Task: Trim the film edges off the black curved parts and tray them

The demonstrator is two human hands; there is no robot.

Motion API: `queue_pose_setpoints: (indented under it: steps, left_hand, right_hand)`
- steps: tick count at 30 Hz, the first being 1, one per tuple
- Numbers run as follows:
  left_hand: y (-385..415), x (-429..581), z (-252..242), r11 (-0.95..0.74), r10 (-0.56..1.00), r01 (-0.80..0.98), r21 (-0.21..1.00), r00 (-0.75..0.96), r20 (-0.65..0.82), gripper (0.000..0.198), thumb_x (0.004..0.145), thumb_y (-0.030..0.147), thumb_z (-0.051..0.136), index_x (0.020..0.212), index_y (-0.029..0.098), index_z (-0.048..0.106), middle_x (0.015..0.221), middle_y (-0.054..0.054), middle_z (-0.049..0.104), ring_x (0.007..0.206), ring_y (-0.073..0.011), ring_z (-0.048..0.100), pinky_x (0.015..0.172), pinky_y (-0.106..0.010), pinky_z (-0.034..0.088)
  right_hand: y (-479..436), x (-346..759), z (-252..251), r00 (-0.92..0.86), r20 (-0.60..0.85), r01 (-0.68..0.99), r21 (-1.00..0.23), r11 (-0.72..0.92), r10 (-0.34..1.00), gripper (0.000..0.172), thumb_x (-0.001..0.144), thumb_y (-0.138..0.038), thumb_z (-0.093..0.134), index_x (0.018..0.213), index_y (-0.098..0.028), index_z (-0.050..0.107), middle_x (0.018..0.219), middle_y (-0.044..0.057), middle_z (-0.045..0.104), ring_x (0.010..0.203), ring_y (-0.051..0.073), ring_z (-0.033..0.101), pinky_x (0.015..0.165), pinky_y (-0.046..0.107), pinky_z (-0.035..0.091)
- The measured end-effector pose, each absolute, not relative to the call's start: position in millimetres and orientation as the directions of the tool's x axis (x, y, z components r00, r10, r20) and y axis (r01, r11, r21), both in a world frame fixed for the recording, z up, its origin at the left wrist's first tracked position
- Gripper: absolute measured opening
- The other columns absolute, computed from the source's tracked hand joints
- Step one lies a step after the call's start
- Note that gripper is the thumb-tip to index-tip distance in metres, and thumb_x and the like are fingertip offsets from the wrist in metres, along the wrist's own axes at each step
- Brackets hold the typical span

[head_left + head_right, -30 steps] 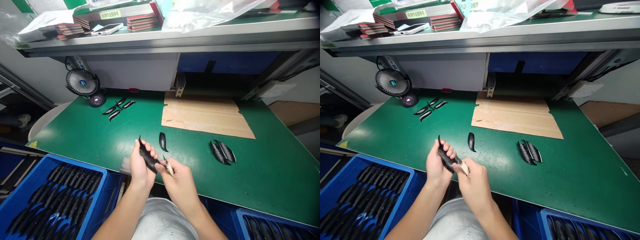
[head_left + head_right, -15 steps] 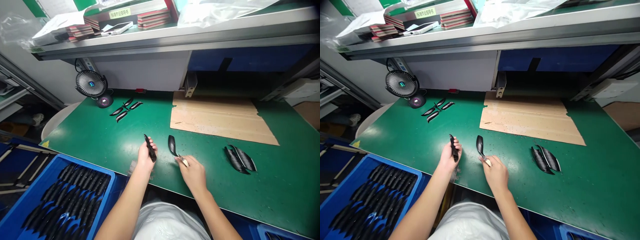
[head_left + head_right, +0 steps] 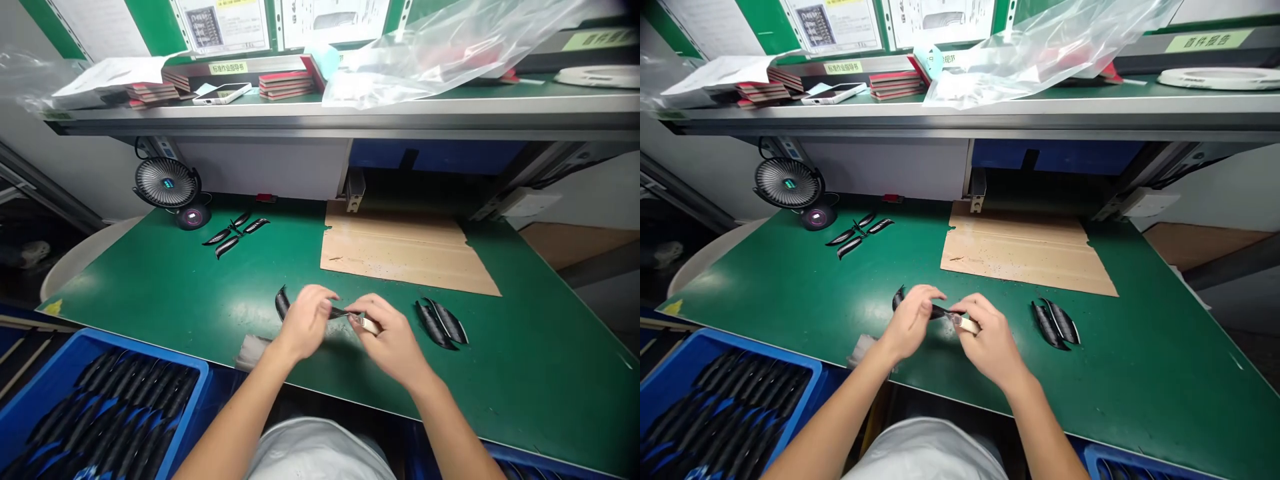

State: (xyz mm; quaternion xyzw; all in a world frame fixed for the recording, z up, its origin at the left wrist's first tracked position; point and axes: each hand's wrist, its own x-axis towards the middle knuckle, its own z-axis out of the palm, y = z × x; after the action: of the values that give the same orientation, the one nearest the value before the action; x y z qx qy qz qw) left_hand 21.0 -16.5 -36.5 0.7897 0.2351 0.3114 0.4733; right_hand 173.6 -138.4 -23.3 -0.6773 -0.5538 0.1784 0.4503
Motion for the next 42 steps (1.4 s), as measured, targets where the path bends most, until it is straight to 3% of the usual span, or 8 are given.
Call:
queue_pose_setpoints:
  steps: [4,10,13,16,24,29,35,42]
  left_hand:
    - [-42.2,24.3,-2.1,-0.349,0.502,-0.027,0.937,0.839,0.211,0.056,0.098,0.055,0.020,0.089,0.019,0.062,0.080,-0.006,0.063,0.076,-0.0190,0.058,0.071,-0.030,0.042]
    - [-66.2,21.5,9.5,0.007,0.572,-0.191,0.982,0.806,0.152,0.061,0.089,0.066,0.036,0.112,0.015,0.062,0.081,-0.007,0.062,0.070,-0.0175,0.058,0.068,-0.029,0.045]
    - [-72.0,24.8,11.1,0.363,0.665,-0.300,0.882,0.747,-0.020,0.056,0.094,0.060,0.035,0.099,0.013,0.065,0.070,-0.005,0.060,0.066,-0.0159,0.059,0.066,-0.027,0.049]
    - [-65.9,25.4,15.4,0.529,0.808,-0.496,0.689,0.543,-0.230,0.034,0.097,0.042,0.046,0.095,0.013,0.064,0.080,-0.005,0.063,0.070,-0.0134,0.062,0.072,-0.027,0.054]
    - [-50.2,14.3,26.3,0.563,0.813,-0.738,0.372,0.413,-0.412,0.019,0.096,0.020,0.041,0.086,0.012,0.055,0.072,0.000,0.053,0.048,-0.0047,0.044,0.042,-0.015,0.038]
    - [-61.1,18.7,29.8,0.513,0.839,-0.738,0.438,0.322,-0.439,0.020,0.096,0.022,0.040,0.083,0.014,0.052,0.066,0.001,0.049,0.044,-0.0054,0.041,0.039,-0.016,0.034]
    - [-71.4,18.7,30.5,0.408,0.908,-0.701,0.586,0.243,-0.341,0.021,0.096,0.028,0.045,0.082,0.015,0.054,0.062,0.003,0.046,0.045,-0.0060,0.041,0.041,-0.017,0.033]
    - [-76.7,15.8,28.9,0.335,0.940,-0.673,0.660,0.185,-0.288,0.026,0.096,0.036,0.047,0.079,0.017,0.054,0.061,0.004,0.044,0.044,-0.0064,0.039,0.042,-0.018,0.033]
  right_hand:
    - [-141.1,169.2,22.5,0.320,0.285,0.498,-0.862,0.095,0.903,0.010,0.094,-0.029,0.057,0.092,-0.024,0.065,0.087,0.002,0.059,0.074,0.015,0.056,0.066,0.028,0.044]
    - [-148.6,155.4,37.5,0.258,0.185,0.292,-0.951,0.106,0.948,0.017,0.096,-0.035,0.055,0.105,-0.025,0.066,0.085,0.000,0.055,0.066,0.012,0.057,0.064,0.028,0.047]
    - [-158.3,148.5,30.3,0.338,0.219,0.236,-0.961,0.143,0.915,0.038,0.096,-0.044,0.054,0.130,-0.030,0.057,0.096,0.002,0.051,0.068,0.012,0.057,0.063,0.027,0.049]
    - [-175.4,137.8,14.8,0.451,0.246,0.309,-0.945,0.109,0.858,0.043,0.101,-0.046,0.041,0.141,-0.032,0.048,0.104,0.004,0.052,0.080,0.015,0.056,0.064,0.025,0.049]
    - [-203.6,103.7,-12.9,0.343,0.172,0.382,-0.924,0.031,0.923,0.029,0.099,-0.030,0.051,0.125,-0.028,0.064,0.093,0.002,0.062,0.071,0.014,0.057,0.060,0.025,0.045]
    - [-195.3,100.9,-3.2,0.290,0.088,0.438,-0.898,-0.050,0.953,0.028,0.100,-0.033,0.047,0.118,-0.028,0.068,0.086,0.001,0.064,0.071,0.015,0.057,0.064,0.028,0.043]
    - [-191.2,104.8,3.8,0.217,-0.080,0.434,-0.885,-0.170,0.973,0.033,0.099,-0.039,0.045,0.087,-0.026,0.072,0.067,-0.002,0.059,0.064,0.015,0.054,0.058,0.028,0.037]
    - [-190.8,100.4,-0.4,0.271,-0.044,0.543,-0.818,-0.190,0.962,0.033,0.099,-0.041,0.041,0.090,-0.028,0.070,0.069,0.000,0.056,0.063,0.018,0.053,0.058,0.030,0.037]
